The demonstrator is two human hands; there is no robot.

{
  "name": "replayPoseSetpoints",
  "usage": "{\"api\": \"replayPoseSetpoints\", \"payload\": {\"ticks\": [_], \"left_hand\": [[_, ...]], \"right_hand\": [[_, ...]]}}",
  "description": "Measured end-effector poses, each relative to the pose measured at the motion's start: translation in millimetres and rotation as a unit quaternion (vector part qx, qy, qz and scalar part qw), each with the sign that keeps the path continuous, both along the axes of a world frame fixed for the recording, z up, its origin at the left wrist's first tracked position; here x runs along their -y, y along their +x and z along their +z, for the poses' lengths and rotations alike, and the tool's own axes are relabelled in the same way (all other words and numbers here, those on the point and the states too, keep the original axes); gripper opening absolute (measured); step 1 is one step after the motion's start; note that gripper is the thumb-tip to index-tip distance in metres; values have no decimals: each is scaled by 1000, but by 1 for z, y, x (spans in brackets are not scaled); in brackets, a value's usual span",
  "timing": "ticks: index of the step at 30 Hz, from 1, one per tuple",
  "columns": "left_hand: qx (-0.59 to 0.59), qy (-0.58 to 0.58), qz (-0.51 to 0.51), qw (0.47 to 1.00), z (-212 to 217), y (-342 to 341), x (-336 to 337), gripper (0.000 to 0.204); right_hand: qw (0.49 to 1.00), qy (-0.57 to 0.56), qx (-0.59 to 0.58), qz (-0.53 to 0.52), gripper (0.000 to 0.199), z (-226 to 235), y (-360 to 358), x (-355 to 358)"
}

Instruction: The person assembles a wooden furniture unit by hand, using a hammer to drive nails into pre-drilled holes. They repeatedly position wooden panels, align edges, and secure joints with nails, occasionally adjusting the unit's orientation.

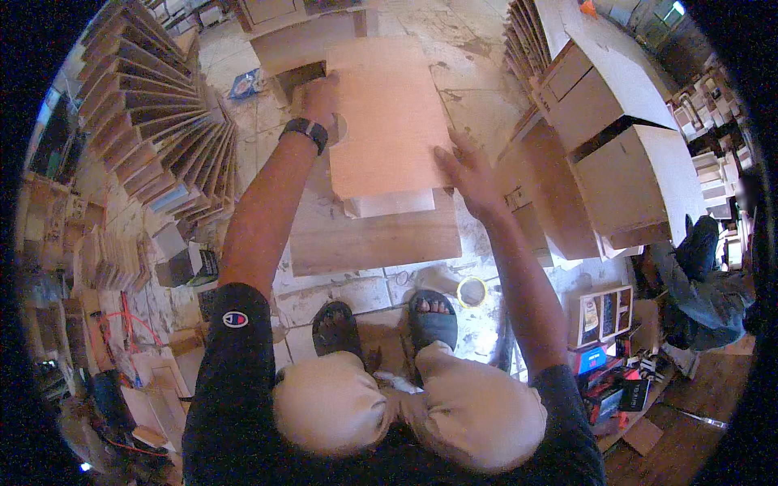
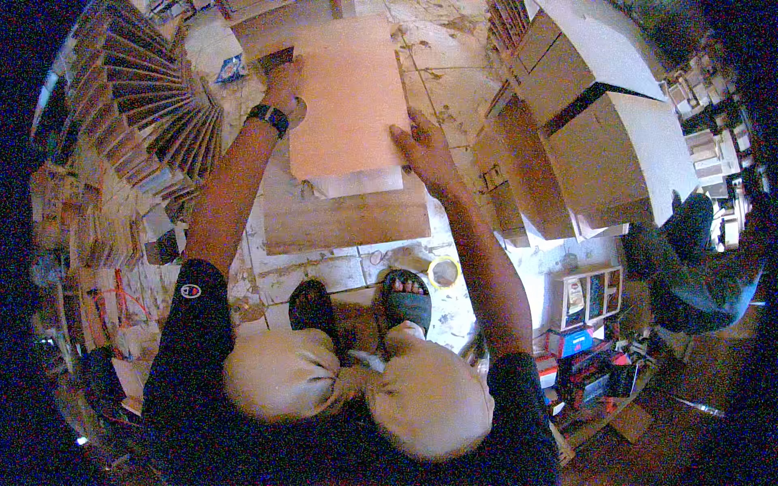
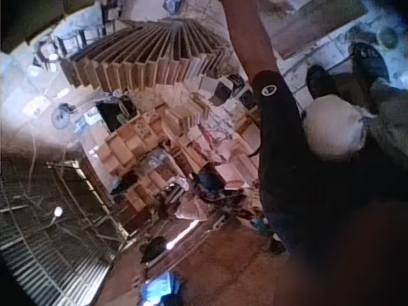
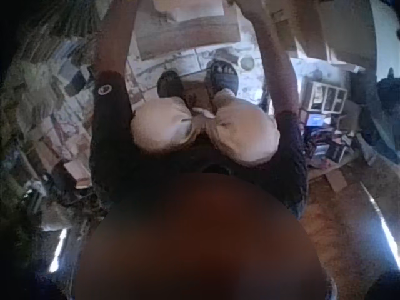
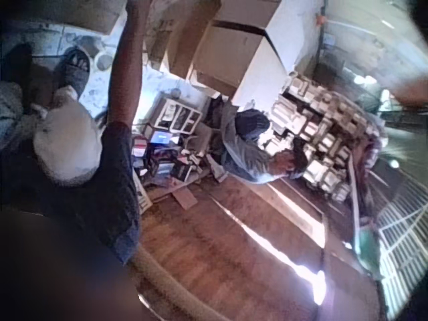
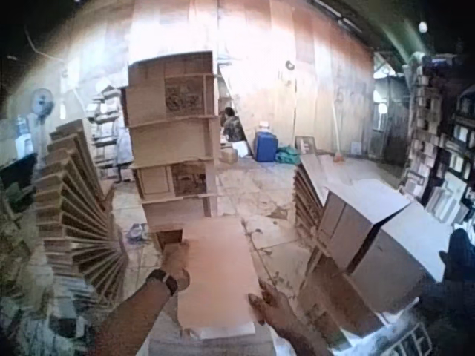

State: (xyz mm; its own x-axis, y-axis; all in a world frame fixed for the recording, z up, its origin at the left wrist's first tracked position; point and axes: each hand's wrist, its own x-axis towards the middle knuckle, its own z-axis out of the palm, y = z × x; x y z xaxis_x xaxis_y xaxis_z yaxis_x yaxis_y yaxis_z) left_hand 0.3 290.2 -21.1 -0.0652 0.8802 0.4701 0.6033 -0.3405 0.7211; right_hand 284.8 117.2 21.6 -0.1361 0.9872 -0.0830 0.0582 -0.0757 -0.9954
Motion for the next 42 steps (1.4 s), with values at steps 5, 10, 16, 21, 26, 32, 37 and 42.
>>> {"api": "replayPoseSetpoints", "payload": {"ticks": [5, 10, 16, 21, 26, 32, 37, 42], "left_hand": [[207, -73, -96, 971, -5, -14, 4, 30], [390, -198, -117, 892, -1, -25, 54, 35], [270, -207, -17, 940, -37, -28, 189, 46], [49, -82, -12, 995, -76, 27, 244, 74], [67, -86, -1, 994, -68, 61, 228, 86], [-47, -35, 70, 996, -65, 40, 203, 73], [-13, -26, 75, 997, -66, 20, 237, 55], [-41, -54, 114, 991, -68, 2, 343, 23]], "right_hand": [[910, 248, 305, -132, 47, 22, -16, -9], [862, 439, 104, -231, 43, 91, 5, 28], [915, 311, 232, -105, 50, 44, 5, 79], [962, 29, 270, 31, 44, -68, 2, 175], [960, 15, 277, -34, 33, -101, 32, 239], [942, -1, 320, -100, 30, -80, 64, 226], [959, -10, 267, -92, 29, -88, 61, 225], [972, -169, 161, 26, 27, -134, 23, 246]]}}
